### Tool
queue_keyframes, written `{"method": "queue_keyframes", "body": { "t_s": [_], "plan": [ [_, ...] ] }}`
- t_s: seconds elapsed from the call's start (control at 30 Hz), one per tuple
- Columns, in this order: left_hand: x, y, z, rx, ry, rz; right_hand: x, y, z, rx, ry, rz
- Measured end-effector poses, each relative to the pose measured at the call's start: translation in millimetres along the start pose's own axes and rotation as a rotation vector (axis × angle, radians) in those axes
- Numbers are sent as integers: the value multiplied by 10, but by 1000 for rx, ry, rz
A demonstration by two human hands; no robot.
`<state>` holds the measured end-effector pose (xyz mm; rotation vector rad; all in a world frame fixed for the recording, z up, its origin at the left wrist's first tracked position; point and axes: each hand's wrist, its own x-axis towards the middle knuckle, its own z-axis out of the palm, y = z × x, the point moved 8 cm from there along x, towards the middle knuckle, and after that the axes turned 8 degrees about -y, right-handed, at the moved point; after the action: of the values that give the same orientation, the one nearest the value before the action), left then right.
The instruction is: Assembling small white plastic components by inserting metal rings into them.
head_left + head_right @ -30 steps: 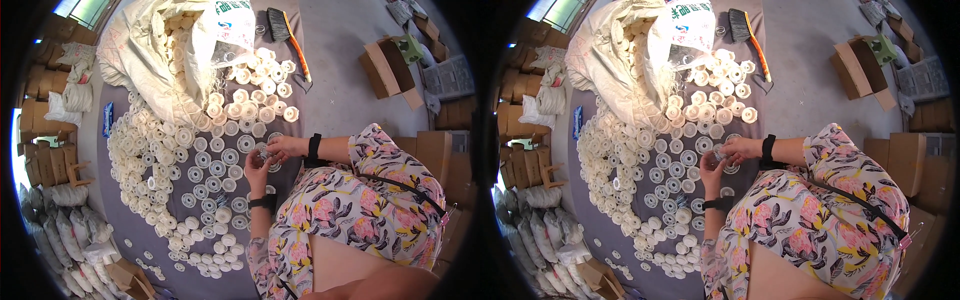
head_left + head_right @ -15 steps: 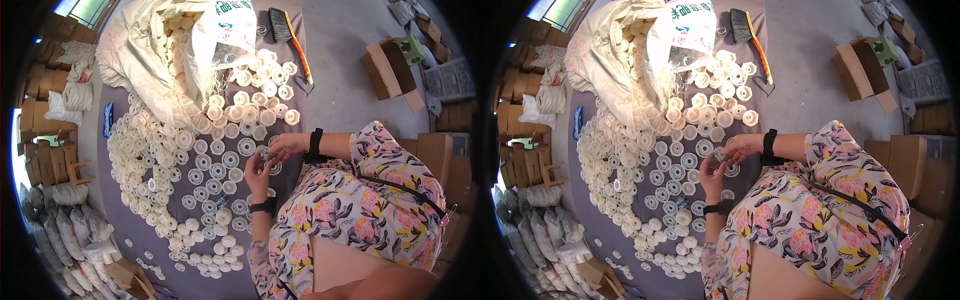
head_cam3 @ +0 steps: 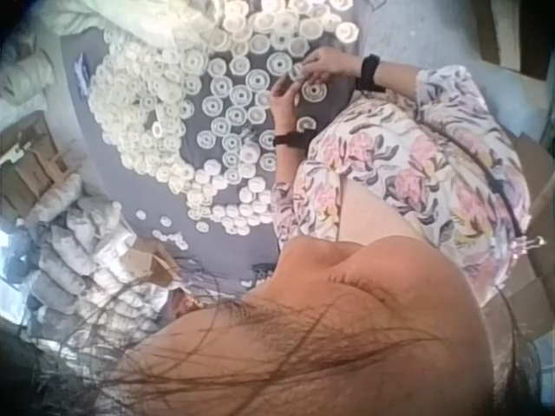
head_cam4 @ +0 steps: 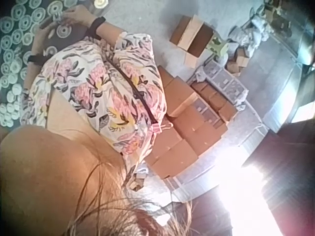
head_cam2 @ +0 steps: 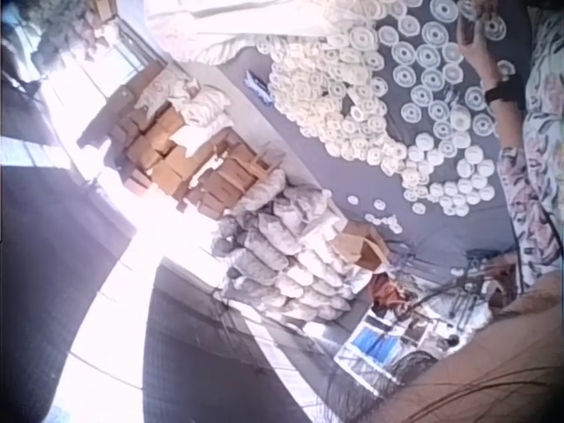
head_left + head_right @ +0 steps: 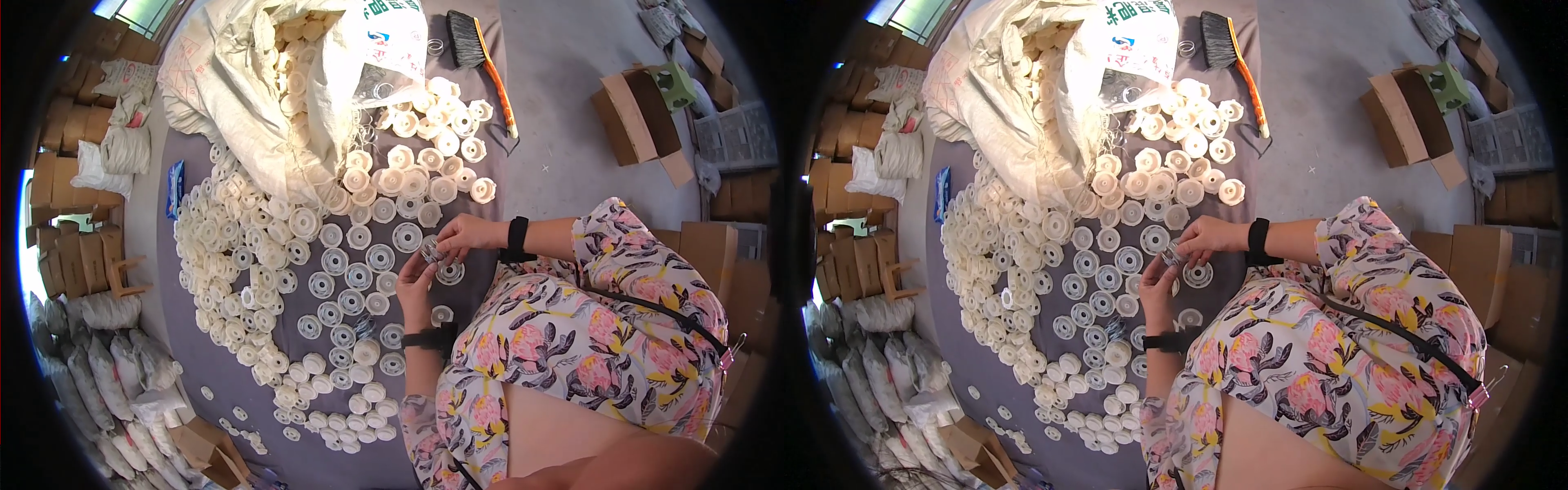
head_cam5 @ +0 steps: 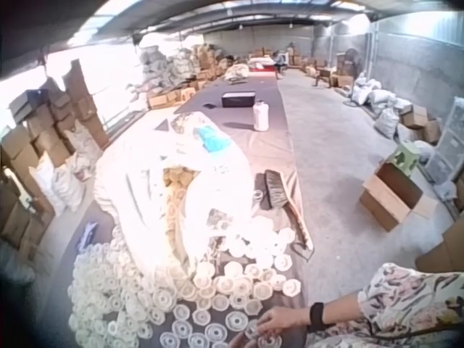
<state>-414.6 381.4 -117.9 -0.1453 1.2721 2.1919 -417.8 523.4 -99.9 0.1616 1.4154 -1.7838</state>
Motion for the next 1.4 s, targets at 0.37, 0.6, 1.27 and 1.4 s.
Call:
{"method": "queue_keyframes", "body": {
  "t_s": [0.37,0.6,1.27,1.4],
  "plan": [
    [-203,149,-6,239,-84,242,189,220,228,148,-22,159],
    [-574,393,-46,969,323,476,445,242,580,-249,239,-77],
    [-2084,-70,-1107,493,855,720,948,1133,1817,-66,-41,-101],
    [-2165,-205,-1137,441,785,599,1036,1269,1539,-539,-69,-87]
  ]
}}
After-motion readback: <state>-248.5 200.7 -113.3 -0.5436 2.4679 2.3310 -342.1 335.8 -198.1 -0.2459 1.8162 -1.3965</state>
